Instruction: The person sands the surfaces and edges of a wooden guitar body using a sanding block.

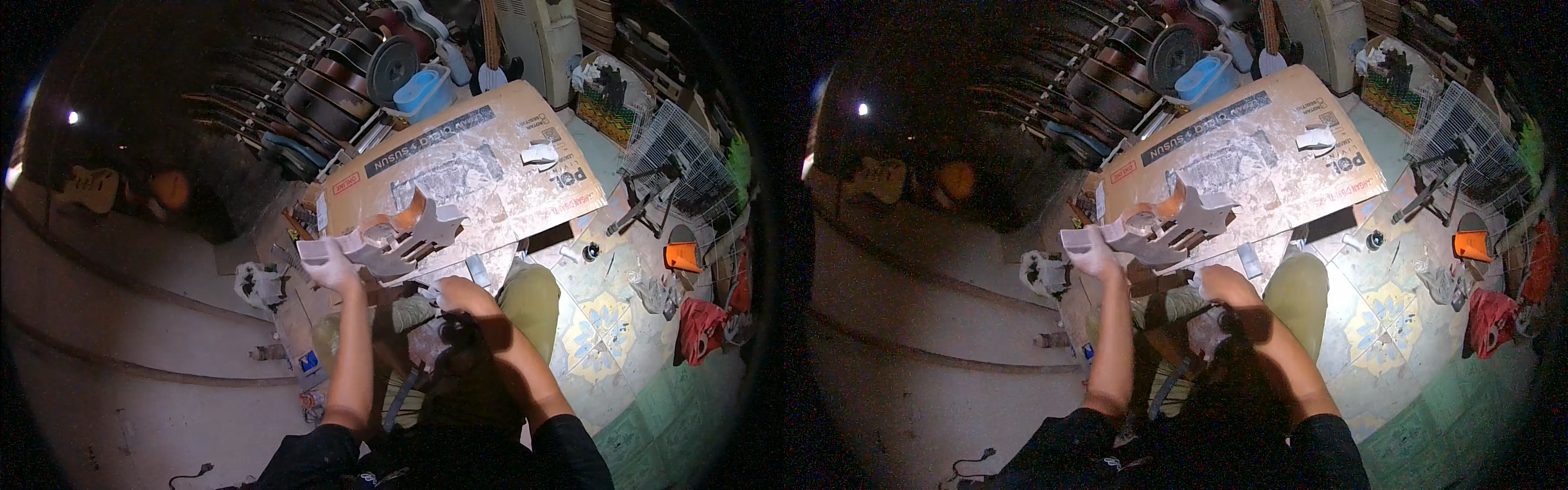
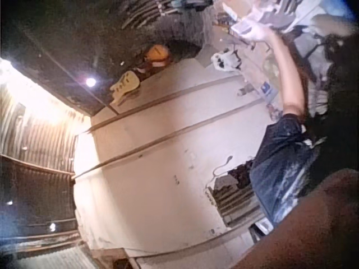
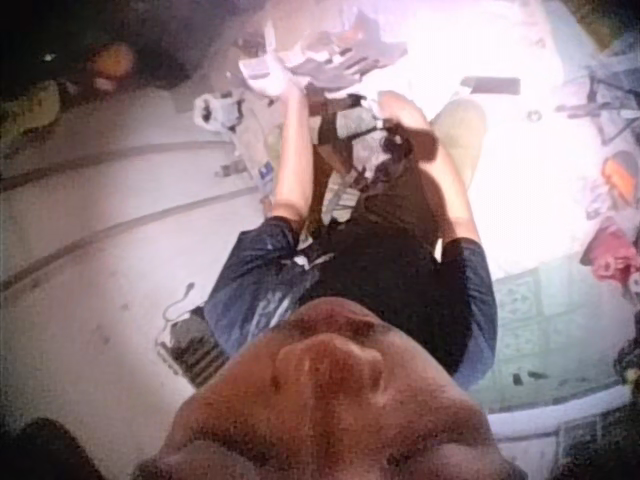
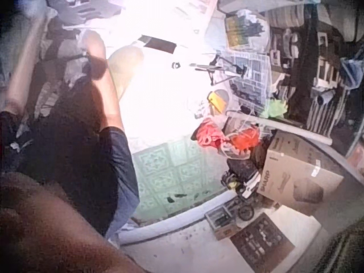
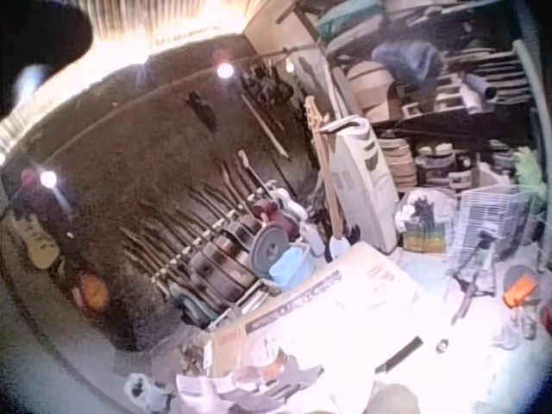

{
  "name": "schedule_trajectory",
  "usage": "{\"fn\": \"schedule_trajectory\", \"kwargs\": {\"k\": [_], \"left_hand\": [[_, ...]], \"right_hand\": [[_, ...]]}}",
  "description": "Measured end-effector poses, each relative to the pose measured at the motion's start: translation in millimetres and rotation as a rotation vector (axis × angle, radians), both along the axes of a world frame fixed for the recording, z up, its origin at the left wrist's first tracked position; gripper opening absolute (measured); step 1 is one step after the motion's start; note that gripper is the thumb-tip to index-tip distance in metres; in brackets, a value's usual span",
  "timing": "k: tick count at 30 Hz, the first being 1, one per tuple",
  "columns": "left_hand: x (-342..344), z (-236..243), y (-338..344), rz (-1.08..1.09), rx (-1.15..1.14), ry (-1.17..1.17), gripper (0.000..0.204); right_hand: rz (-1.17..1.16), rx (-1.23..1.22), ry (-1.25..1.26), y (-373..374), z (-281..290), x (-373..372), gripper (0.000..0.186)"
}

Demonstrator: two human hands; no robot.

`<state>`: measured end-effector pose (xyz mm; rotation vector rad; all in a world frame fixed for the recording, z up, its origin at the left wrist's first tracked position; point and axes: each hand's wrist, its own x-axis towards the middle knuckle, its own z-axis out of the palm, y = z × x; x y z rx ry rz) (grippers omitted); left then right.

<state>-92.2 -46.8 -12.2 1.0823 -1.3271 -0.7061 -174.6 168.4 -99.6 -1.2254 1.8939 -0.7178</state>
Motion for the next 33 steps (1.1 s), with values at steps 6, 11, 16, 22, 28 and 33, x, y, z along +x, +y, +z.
{"fn": "schedule_trajectory", "kwargs": {"k": [6,11,16,22,28,33], "left_hand": [[-11.6,18.1,0.8,-0.074,-0.138,0.083,0.045],[-41.9,-31.6,28.0,-0.128,0.201,0.202,0.063],[-45.9,-14.3,50.6,-0.117,0.468,0.136,0.059],[-9.5,8.7,19.0,-0.097,0.184,0.149,0.033],[4.7,43.5,-18.1,-0.487,-0.074,0.288,0.011],[27.2,50.7,-34.4,-0.785,0.007,0.220,0.019]], "right_hand": [[-0.077,-0.060,0.010,2.8,-6.8,4.6,0.027],[0.037,-0.238,-0.099,12.6,-72.4,-6.6,0.028],[-0.175,-0.384,-0.043,25.2,-64.5,5.3,0.028],[-0.056,-0.096,-0.184,39.7,18.7,-6.1,0.030],[-0.039,0.056,-0.256,29.3,-6.0,-23.7,0.035],[-0.188,-0.106,-0.026,36.7,-4.5,-18.0,0.028]]}}
